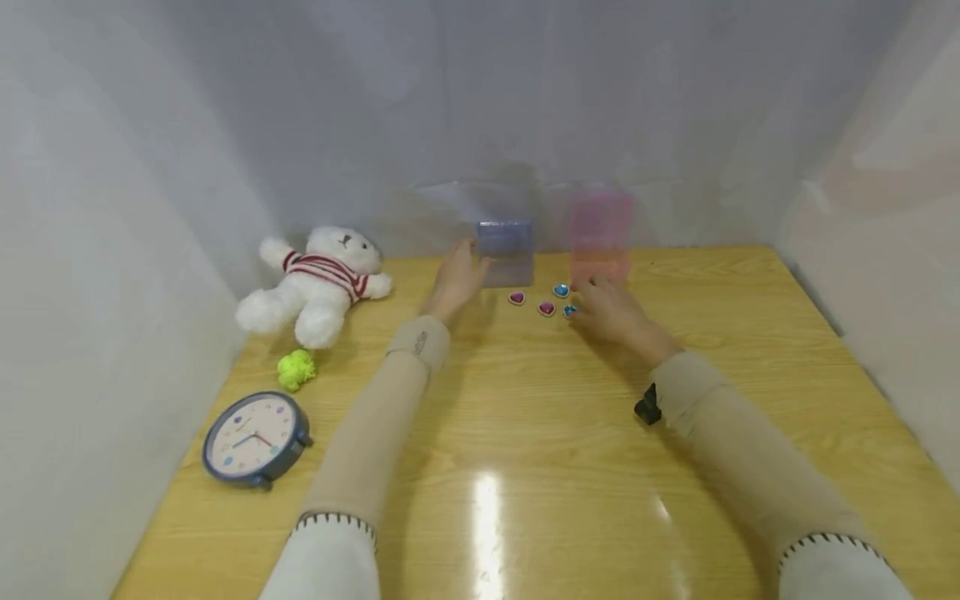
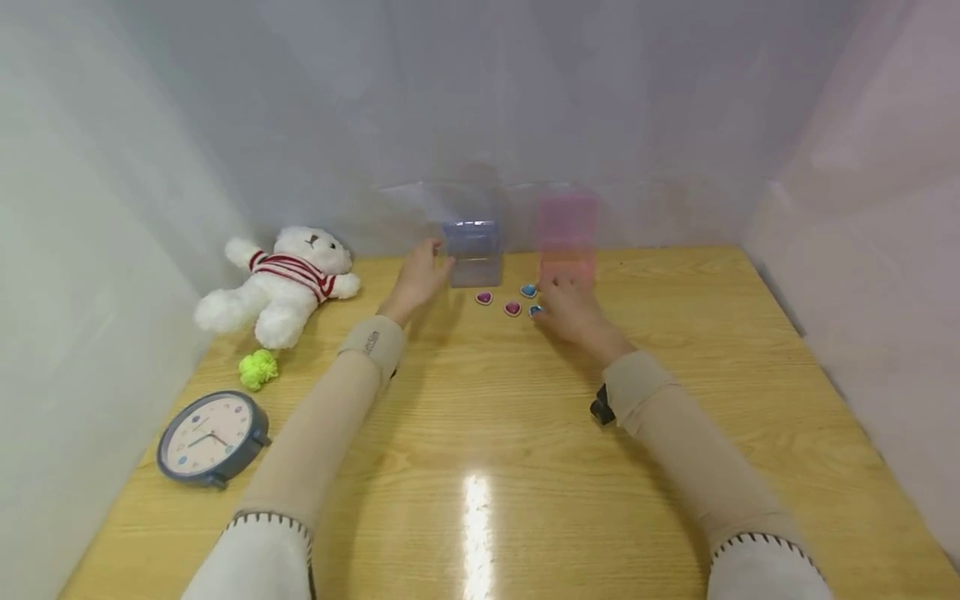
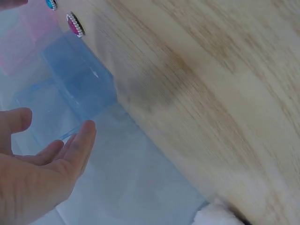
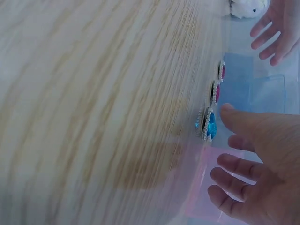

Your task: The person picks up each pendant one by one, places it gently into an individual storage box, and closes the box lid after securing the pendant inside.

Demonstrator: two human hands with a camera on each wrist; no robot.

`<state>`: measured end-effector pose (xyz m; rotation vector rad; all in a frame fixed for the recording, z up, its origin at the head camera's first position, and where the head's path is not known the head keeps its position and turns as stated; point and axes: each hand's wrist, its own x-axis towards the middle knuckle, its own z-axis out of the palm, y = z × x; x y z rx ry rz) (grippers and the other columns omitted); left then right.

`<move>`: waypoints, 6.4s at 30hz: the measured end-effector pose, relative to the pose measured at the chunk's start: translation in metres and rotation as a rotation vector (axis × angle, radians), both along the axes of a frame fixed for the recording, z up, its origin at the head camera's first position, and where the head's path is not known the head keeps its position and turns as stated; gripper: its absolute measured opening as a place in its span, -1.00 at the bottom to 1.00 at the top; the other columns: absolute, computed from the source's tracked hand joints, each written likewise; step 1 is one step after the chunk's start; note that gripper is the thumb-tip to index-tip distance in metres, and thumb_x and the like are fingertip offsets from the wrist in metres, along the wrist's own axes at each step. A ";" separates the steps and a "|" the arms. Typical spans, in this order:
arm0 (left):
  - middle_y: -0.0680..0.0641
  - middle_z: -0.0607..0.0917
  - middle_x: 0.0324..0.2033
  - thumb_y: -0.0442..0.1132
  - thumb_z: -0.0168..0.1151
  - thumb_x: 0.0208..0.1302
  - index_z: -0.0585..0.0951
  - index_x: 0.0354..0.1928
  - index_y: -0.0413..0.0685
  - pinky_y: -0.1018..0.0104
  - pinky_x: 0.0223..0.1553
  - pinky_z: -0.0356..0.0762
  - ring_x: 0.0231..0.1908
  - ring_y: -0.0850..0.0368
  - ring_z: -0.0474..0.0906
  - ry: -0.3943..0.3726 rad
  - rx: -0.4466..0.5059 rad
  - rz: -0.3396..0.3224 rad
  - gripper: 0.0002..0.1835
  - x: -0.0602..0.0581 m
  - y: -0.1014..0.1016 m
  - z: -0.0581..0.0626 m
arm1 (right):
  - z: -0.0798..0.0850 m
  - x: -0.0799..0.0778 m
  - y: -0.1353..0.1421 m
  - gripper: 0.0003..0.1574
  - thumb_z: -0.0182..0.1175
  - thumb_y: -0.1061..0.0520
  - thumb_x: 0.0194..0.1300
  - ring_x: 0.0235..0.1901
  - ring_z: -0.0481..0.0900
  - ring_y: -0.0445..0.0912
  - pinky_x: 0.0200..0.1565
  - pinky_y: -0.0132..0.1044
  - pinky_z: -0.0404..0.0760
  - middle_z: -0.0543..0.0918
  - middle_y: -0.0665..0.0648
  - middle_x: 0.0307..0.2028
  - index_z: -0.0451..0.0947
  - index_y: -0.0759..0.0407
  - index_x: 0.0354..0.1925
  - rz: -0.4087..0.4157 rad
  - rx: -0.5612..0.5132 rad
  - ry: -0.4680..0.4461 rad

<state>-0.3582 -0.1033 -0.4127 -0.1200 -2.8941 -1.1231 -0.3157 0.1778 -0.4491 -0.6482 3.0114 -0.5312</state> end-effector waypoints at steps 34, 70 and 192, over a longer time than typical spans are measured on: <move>-0.36 0.48 0.42 -0.28 0.13 0.56 0.38 0.49 -0.32 0.04 0.32 0.68 0.25 -0.29 0.61 -0.284 0.728 0.208 -0.45 -0.025 0.007 -0.025 | -0.018 -0.017 -0.007 -0.55 0.37 0.14 0.41 0.04 0.62 0.22 0.14 0.12 0.67 0.68 0.37 0.00 0.61 0.40 0.15 0.063 -0.087 -0.060; -0.29 0.45 0.44 -0.42 0.08 0.55 0.37 0.49 -0.32 0.17 0.45 0.56 0.22 -0.07 0.50 -0.363 1.006 0.263 -0.48 -0.030 0.006 -0.036 | -0.020 -0.026 0.007 -0.71 0.30 0.22 0.35 -0.28 0.51 -0.04 -0.19 -0.20 0.56 0.67 0.17 -0.23 0.65 0.33 0.00 0.175 -0.288 -0.061; -0.30 0.44 0.43 -0.49 -0.01 0.50 0.33 0.56 -0.20 0.34 0.02 0.68 -0.22 0.15 0.45 -0.317 0.974 0.274 -0.39 -0.012 0.014 -0.032 | -0.001 -0.036 -0.021 -0.35 0.31 0.07 0.48 -0.43 0.62 -0.06 -0.33 -0.21 0.66 0.69 0.16 -0.40 0.46 0.32 0.40 -0.053 -0.251 0.045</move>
